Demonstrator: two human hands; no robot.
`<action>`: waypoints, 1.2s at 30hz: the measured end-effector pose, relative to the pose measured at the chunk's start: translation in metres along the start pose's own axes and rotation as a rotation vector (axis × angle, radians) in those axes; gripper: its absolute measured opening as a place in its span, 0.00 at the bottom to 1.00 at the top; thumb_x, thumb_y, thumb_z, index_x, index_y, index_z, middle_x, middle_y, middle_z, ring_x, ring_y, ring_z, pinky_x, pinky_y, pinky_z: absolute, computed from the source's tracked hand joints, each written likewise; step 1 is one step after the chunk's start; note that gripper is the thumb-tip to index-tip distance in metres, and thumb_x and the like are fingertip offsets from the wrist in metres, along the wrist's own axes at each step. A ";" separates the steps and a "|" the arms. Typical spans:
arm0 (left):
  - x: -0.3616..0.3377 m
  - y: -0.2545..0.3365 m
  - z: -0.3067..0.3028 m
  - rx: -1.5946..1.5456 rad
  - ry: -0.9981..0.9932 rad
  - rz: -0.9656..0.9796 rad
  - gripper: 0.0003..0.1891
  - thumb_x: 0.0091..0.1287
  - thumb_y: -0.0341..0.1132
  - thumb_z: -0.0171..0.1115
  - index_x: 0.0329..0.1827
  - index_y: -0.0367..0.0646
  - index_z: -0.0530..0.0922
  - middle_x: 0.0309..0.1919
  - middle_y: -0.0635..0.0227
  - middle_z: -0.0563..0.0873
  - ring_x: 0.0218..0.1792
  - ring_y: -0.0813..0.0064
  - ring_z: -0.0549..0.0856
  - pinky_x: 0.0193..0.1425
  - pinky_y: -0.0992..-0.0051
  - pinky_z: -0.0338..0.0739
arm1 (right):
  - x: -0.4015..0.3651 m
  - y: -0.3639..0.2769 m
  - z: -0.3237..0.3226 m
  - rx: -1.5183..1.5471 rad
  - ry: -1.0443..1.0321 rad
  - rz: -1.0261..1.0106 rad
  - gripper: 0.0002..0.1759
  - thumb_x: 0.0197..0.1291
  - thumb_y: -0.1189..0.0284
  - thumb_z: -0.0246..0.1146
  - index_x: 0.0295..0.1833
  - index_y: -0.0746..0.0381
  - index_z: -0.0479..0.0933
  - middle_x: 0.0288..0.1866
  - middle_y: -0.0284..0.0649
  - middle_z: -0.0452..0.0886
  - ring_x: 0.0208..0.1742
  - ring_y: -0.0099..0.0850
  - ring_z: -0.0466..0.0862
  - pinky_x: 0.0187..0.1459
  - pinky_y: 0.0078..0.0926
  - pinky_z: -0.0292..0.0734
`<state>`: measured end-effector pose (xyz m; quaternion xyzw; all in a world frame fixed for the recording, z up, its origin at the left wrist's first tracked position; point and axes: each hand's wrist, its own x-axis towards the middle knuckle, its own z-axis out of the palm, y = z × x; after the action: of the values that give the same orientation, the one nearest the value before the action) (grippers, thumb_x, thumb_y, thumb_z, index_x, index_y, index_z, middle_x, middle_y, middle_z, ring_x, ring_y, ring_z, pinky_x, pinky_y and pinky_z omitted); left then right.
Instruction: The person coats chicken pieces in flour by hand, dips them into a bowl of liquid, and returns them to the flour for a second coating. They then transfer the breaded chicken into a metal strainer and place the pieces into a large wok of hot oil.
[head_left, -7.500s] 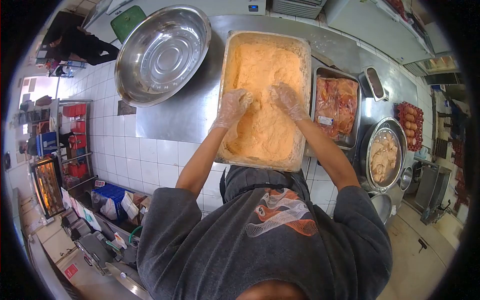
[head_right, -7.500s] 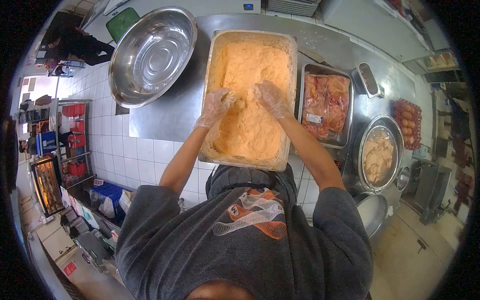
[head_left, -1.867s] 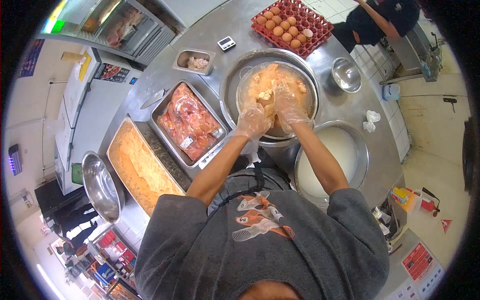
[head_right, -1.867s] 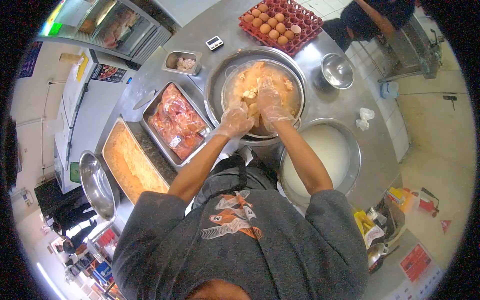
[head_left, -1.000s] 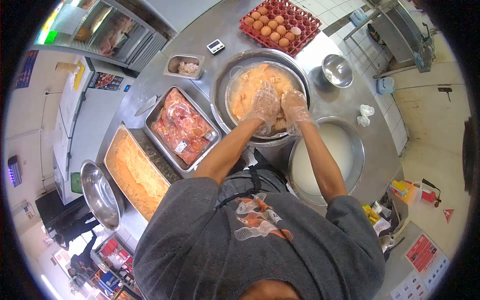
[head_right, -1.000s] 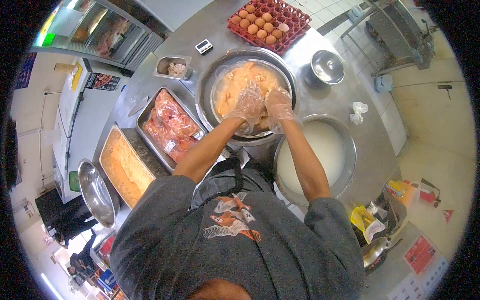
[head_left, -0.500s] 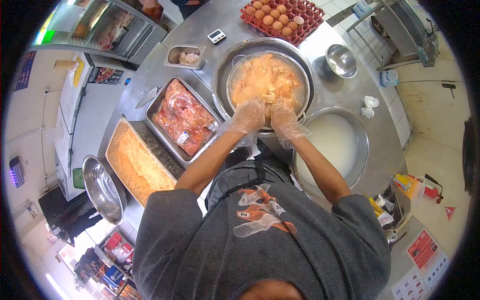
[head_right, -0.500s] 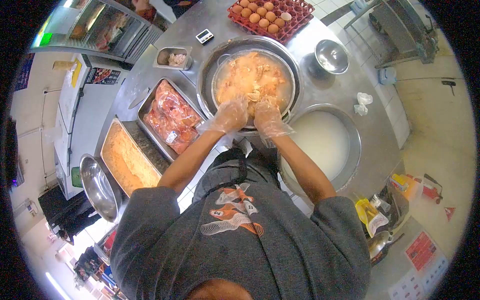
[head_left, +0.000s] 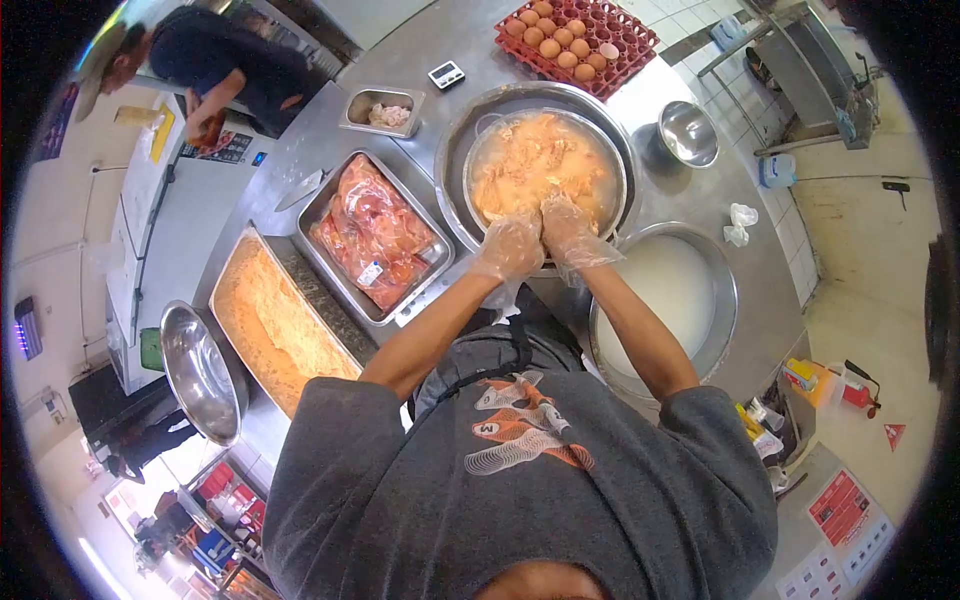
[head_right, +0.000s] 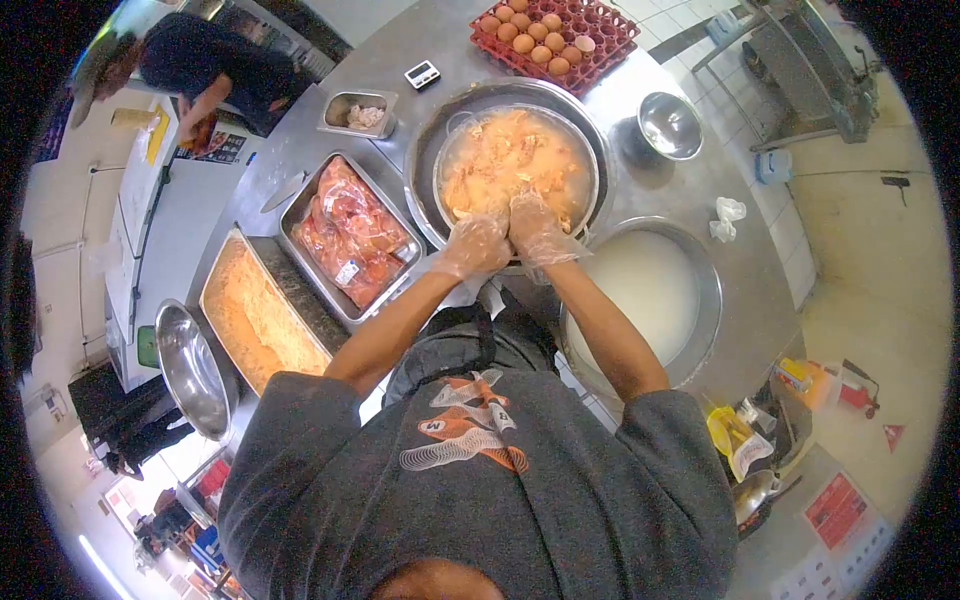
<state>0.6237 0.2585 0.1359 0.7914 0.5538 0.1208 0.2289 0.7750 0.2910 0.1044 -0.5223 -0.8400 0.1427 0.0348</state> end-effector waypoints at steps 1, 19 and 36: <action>-0.009 0.002 -0.002 -0.002 0.089 -0.021 0.16 0.60 0.37 0.62 0.43 0.32 0.86 0.41 0.41 0.87 0.44 0.45 0.88 0.50 0.52 0.83 | 0.003 0.000 0.001 -0.037 -0.089 -0.018 0.14 0.64 0.74 0.58 0.51 0.67 0.83 0.54 0.56 0.86 0.57 0.49 0.86 0.60 0.44 0.80; -0.016 0.003 0.004 0.156 0.066 0.018 0.22 0.69 0.43 0.58 0.53 0.29 0.82 0.40 0.45 0.89 0.43 0.46 0.90 0.48 0.50 0.84 | 0.016 0.002 -0.014 -0.039 -0.142 0.058 0.12 0.61 0.70 0.60 0.40 0.64 0.87 0.39 0.52 0.88 0.44 0.47 0.89 0.51 0.44 0.83; -0.005 0.008 0.049 -0.004 0.108 0.260 0.14 0.60 0.34 0.62 0.45 0.34 0.84 0.36 0.50 0.88 0.38 0.51 0.89 0.45 0.56 0.83 | -0.028 0.028 -0.042 -0.214 -0.375 -0.124 0.11 0.59 0.67 0.62 0.35 0.59 0.89 0.36 0.45 0.91 0.40 0.42 0.91 0.46 0.42 0.84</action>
<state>0.6503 0.2401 0.0979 0.8484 0.4577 0.1931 0.1829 0.8203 0.2864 0.1394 -0.4347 -0.8726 0.1451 -0.1690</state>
